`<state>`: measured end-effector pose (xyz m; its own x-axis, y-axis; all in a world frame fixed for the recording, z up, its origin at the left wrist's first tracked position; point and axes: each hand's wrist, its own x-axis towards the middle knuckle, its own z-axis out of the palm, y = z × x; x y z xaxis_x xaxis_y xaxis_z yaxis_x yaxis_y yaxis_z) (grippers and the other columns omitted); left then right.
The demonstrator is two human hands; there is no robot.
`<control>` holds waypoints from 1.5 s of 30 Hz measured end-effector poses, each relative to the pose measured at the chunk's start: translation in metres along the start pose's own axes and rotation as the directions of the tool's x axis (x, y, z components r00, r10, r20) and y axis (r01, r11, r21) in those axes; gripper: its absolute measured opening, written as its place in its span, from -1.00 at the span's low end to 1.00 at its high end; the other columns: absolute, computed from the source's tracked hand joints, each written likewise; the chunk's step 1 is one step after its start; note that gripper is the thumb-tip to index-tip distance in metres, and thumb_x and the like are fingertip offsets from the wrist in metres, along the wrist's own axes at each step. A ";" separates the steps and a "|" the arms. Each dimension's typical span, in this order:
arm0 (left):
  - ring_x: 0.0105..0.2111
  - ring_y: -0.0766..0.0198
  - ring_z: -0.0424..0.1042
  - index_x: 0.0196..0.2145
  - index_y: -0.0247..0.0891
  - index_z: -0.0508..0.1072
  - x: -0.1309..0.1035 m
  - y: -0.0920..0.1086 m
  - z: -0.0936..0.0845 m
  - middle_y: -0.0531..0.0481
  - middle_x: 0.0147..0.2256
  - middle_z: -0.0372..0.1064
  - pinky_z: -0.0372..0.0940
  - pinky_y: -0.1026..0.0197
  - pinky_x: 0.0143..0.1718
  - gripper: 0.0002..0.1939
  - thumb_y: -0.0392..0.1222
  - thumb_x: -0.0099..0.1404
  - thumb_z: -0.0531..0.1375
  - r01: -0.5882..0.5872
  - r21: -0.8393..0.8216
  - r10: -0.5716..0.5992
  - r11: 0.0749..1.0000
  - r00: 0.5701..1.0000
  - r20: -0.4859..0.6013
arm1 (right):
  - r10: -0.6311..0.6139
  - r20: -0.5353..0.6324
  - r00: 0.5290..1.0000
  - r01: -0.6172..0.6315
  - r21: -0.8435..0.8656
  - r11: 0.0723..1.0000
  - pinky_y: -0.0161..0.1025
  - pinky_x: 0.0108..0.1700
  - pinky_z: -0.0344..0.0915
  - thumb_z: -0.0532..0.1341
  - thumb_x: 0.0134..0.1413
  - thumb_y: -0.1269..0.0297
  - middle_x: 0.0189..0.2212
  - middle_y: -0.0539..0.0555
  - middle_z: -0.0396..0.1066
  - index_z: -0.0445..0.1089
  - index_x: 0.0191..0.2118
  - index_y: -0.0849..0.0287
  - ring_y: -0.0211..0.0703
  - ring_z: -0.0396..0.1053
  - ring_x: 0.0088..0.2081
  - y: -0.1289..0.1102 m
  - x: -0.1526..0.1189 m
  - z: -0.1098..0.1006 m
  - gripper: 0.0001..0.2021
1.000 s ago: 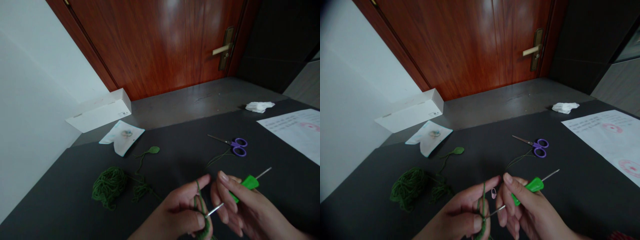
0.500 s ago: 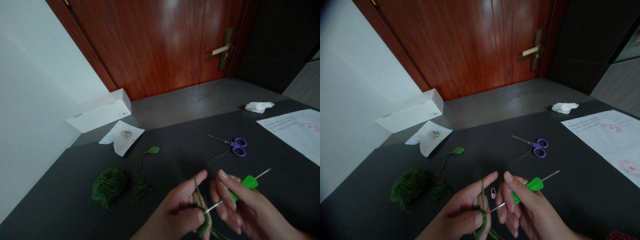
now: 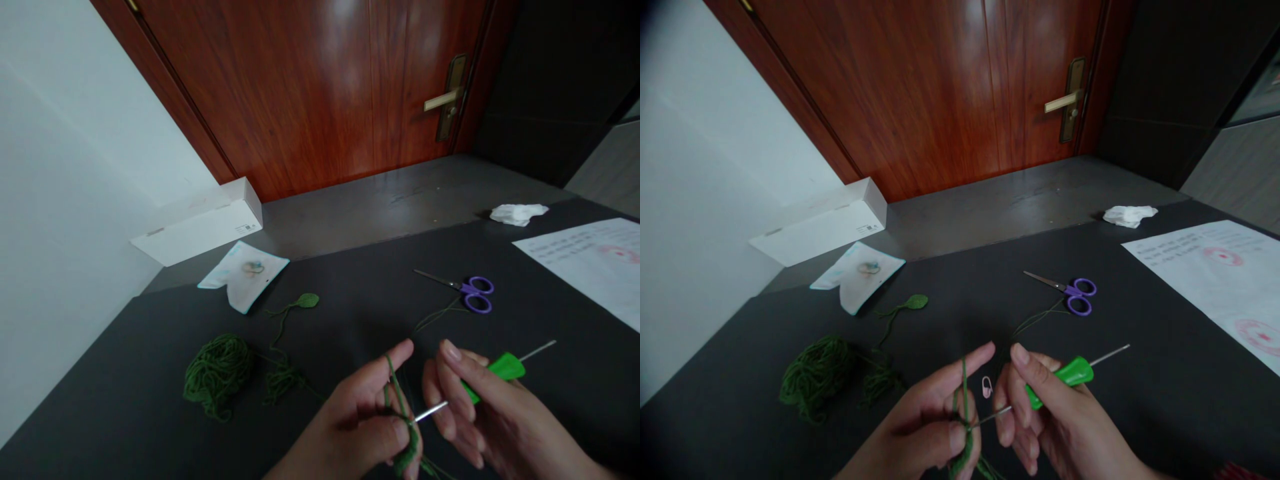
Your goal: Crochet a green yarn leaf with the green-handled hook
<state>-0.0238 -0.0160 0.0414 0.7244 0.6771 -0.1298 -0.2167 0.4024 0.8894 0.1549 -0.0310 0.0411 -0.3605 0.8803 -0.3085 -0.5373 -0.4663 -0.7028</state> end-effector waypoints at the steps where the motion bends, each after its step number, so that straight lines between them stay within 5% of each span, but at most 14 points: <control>1: -0.55 0.42 0.23 0.30 -0.24 -0.02 0.000 0.000 0.000 0.07 -0.51 0.30 0.07 0.28 -0.43 -0.30 -0.17 0.29 0.17 0.000 -0.009 0.000 1.000 1.000 0.007 | 0.002 -0.006 1.000 -0.002 0.003 1.000 -0.46 -0.64 0.12 0.16 0.16 -0.03 -0.68 -0.02 0.32 0.23 -0.67 0.20 -0.39 0.12 -0.68 0.000 0.000 0.000 -0.50; 15: -0.53 0.40 0.24 0.31 -0.19 -0.06 0.000 -0.002 0.000 0.06 -0.49 0.31 0.07 0.27 -0.42 -0.27 -0.11 0.29 0.17 0.019 0.033 -0.018 0.999 1.000 -0.016 | 0.009 0.009 1.000 -0.009 -0.015 1.000 -0.43 -0.62 0.14 0.16 0.14 -0.06 -0.65 -0.01 0.35 0.26 -0.66 0.20 -0.39 0.16 -0.68 0.000 -0.001 -0.002 -0.50; 26: -0.67 0.52 0.10 0.33 -0.21 -0.15 -0.002 0.005 0.005 -0.07 -0.36 0.42 0.04 0.39 -0.65 -0.23 -0.01 0.30 0.13 0.059 0.240 -0.032 0.969 0.993 -0.112 | -0.150 0.069 0.986 0.152 -0.032 0.988 -0.35 -0.53 0.22 0.10 0.25 0.07 -0.59 0.01 0.39 0.39 -0.62 0.17 -0.30 0.30 -0.60 0.004 -0.003 -0.007 -0.54; 34: -0.58 0.44 0.31 0.32 -0.10 -0.11 -0.004 0.004 0.007 -0.07 -0.32 0.36 0.21 0.34 -0.56 -0.28 0.03 0.31 0.11 0.065 0.241 -0.029 0.968 0.988 -0.150 | -0.213 0.092 0.973 0.225 -0.155 0.962 -0.28 -0.45 0.22 0.06 0.27 0.05 -0.59 0.05 0.37 0.41 -0.63 0.15 -0.20 0.29 -0.50 0.004 -0.002 -0.010 -0.50; 45: -0.57 0.42 0.32 0.32 -0.11 -0.10 -0.001 0.001 0.007 -0.05 -0.32 0.34 0.25 0.30 -0.53 -0.30 0.00 0.32 0.10 0.050 0.235 -0.013 0.971 0.988 -0.154 | -0.293 0.119 0.949 0.314 -0.228 0.922 -0.23 -0.32 0.25 0.01 0.30 0.07 -0.57 0.04 0.36 0.43 -0.61 0.11 -0.15 0.32 -0.44 0.007 -0.007 -0.015 -0.49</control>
<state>-0.0201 -0.0207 0.0455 0.6180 0.7582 -0.2076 -0.0204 0.2794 0.9599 0.1653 -0.0389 0.0289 -0.2750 0.9614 -0.0103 -0.4343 -0.1337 -0.8908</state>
